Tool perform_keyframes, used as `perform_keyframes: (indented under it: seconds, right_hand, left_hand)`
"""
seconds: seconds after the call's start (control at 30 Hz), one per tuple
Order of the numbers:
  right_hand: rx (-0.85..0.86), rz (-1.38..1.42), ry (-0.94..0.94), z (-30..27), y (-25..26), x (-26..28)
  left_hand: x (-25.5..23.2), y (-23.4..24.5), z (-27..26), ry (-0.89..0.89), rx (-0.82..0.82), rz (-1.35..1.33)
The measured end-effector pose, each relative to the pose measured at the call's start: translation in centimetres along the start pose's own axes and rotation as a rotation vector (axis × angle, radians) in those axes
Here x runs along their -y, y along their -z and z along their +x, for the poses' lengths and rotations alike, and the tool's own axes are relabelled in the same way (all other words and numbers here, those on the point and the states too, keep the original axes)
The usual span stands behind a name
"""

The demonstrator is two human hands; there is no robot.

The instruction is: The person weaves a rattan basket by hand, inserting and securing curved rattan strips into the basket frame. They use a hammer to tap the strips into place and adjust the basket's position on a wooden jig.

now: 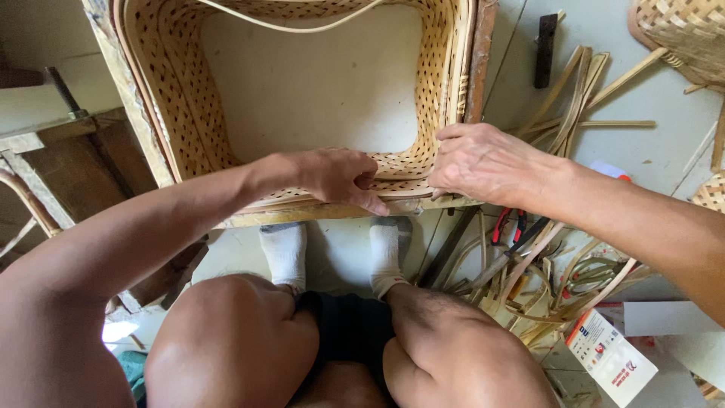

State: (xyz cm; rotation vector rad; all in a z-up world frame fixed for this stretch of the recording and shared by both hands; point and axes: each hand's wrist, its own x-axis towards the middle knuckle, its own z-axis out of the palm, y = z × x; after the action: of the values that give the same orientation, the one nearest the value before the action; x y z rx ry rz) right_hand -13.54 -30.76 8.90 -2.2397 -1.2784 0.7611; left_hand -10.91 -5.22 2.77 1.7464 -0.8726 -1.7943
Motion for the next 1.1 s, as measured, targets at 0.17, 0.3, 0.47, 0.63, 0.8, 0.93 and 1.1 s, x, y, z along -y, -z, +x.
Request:
perform_keyframes:
  seconds: [0.17,0.3,0.47,0.63,0.8,0.93,1.1]
  right_hand:
    - [0.170,0.075,-0.118,0.8,1.2,0.6]
    - [0.417,-0.012,-0.224,2.3,2.8,0.7]
    - [0.397,-0.071,-0.223,2.5,3.3,0.2]
    - [0.694,-0.053,-0.289,4.1,2.6,-1.7]
    - [0.849,0.032,-0.405,6.7,3.2,-1.8]
    - [0.904,0.067,-0.486,8.0,4.2,-0.7]
    - [0.519,0.151,-0.361,3.1,1.6,3.9]
  left_hand:
    - [2.0,0.7,1.7,0.003,0.186,-0.241]
    - [2.8,1.3,1.3,-0.102,0.141,-0.276]
    - [3.2,0.4,1.2,-0.097,0.140,-0.397]
    - [3.6,1.1,1.6,-0.106,0.153,-0.441]
    - [2.2,0.6,1.0,-0.079,0.116,-0.336]
    - [1.3,0.3,0.1,0.051,-0.023,-0.169]
    - [1.0,-0.3,-0.7,-0.096,-0.291,-0.007]
